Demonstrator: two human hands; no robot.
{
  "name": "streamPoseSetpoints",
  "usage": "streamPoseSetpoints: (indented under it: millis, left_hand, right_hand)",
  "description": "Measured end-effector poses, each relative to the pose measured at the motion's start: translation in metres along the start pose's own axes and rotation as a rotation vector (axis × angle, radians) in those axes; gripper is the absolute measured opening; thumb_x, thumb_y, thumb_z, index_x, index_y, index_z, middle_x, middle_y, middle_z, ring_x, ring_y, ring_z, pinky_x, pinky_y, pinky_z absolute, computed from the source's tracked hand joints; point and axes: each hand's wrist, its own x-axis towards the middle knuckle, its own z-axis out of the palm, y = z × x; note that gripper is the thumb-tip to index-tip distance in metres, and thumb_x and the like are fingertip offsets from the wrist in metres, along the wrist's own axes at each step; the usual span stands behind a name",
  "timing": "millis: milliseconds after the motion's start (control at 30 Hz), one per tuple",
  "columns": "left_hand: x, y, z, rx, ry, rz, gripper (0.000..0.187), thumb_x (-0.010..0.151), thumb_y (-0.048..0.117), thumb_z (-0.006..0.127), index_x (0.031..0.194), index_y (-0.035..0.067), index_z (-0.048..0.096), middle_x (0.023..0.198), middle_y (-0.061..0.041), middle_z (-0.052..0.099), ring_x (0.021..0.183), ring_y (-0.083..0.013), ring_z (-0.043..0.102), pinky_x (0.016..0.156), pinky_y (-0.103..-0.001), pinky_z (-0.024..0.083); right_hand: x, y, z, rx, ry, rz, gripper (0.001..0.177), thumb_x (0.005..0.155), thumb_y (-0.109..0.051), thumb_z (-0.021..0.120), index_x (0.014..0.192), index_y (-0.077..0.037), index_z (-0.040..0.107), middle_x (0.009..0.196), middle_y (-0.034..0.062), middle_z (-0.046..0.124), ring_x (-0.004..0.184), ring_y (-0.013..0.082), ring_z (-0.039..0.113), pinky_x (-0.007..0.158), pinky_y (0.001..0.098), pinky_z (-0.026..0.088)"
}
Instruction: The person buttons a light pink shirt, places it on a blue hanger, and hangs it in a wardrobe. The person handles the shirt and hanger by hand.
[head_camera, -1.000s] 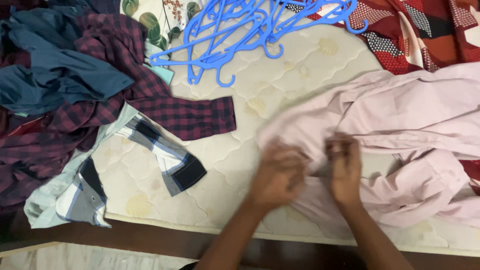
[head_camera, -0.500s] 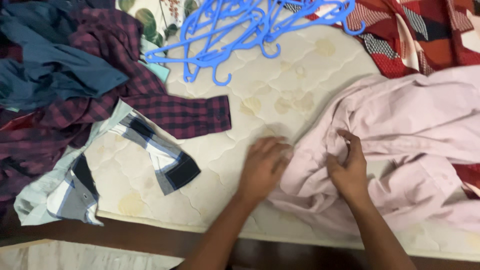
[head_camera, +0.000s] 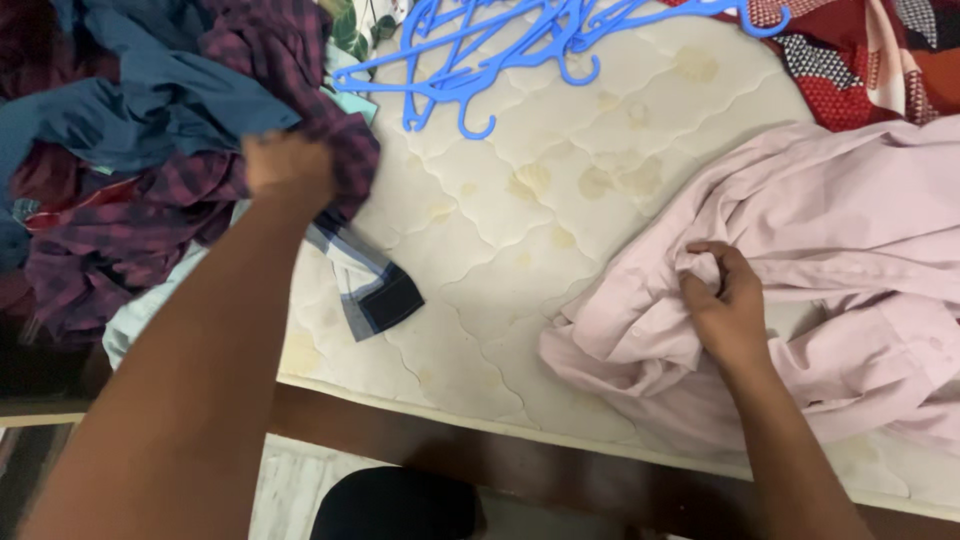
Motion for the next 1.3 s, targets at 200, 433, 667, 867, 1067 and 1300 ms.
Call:
streamPoseSetpoints:
  millis: [200, 433, 667, 867, 1067, 1300]
  left_hand:
    - [0.001, 0.097, -0.02, -0.397, 0.201, 0.418, 0.065, 0.083, 0.022, 0.064, 0.146, 0.029, 0.049, 0.161, -0.013, 0.036, 0.127, -0.0398, 0.052, 0.087, -0.059, 0.051]
    - [0.005, 0.044, 0.033, 0.077, 0.028, 0.167, 0.03, 0.092, 0.022, 0.061, 0.12, 0.016, 0.072, 0.132, -0.004, 0.065, 0.123, -0.0286, 0.06, 0.087, -0.054, 0.05]
    - [0.035, 0.147, 0.032, -0.651, 0.135, 0.252, 0.029, 0.088, 0.033, 0.067, 0.095, 0.007, 0.076, 0.104, -0.017, 0.074, 0.099, -0.0378, 0.069, 0.081, -0.053, 0.053]
    - [0.009, 0.346, -0.033, -1.532, -0.259, 0.766, 0.048, 0.087, 0.044, 0.073, 0.105, 0.0, 0.077, 0.092, -0.01, 0.075, 0.085, -0.0187, 0.068, 0.076, -0.036, 0.055]
    - [-0.044, 0.343, -0.075, -1.442, -0.009, 0.482, 0.029, 0.08, 0.022, 0.079, 0.1, 0.003, 0.073, 0.095, -0.016, 0.075, 0.089, -0.0277, 0.072, 0.08, -0.037, 0.055]
    - [-0.105, 0.262, -0.082, -2.003, 0.446, 0.134, 0.014, 0.09, -0.002, 0.072, 0.104, 0.0, 0.068, 0.095, -0.011, 0.073, 0.09, -0.021, 0.068, 0.085, -0.03, 0.053]
  right_hand:
    - [0.005, 0.004, 0.0, -0.001, -0.008, -0.131, 0.032, 0.088, -0.006, 0.064, 0.12, -0.001, 0.063, 0.1, -0.0009, 0.064, 0.083, 0.0056, 0.056, 0.072, 0.0209, 0.045]
    - [0.006, 0.019, -0.002, -0.062, 0.012, -0.034, 0.021, 0.087, -0.008, 0.071, 0.107, -0.002, 0.066, 0.085, 0.0022, 0.06, 0.074, 0.0091, 0.049, 0.064, 0.0249, 0.04]
    - [0.002, 0.005, 0.007, -0.038, -0.241, -0.039, 0.011, 0.078, -0.008, 0.076, 0.08, -0.003, 0.067, 0.073, 0.0008, 0.069, 0.064, 0.0084, 0.061, 0.058, 0.0248, 0.048]
    - [-0.011, -0.034, 0.004, 0.034, -0.755, 0.316, 0.014, 0.081, -0.01, 0.079, 0.078, -0.003, 0.068, 0.07, 0.0024, 0.067, 0.058, 0.0092, 0.061, 0.049, 0.0278, 0.051]
    - [-0.008, -0.051, -0.009, 0.194, -0.856, 0.438, 0.022, 0.088, -0.018, 0.074, 0.075, -0.005, 0.061, 0.065, -0.0023, 0.056, 0.051, 0.0102, 0.06, 0.044, 0.03, 0.053]
    - [-0.006, -0.05, -0.02, 0.08, -0.594, 0.346, 0.02, 0.088, -0.02, 0.076, 0.077, -0.007, 0.067, 0.058, -0.0058, 0.044, 0.05, 0.0056, 0.038, 0.044, 0.023, 0.029]
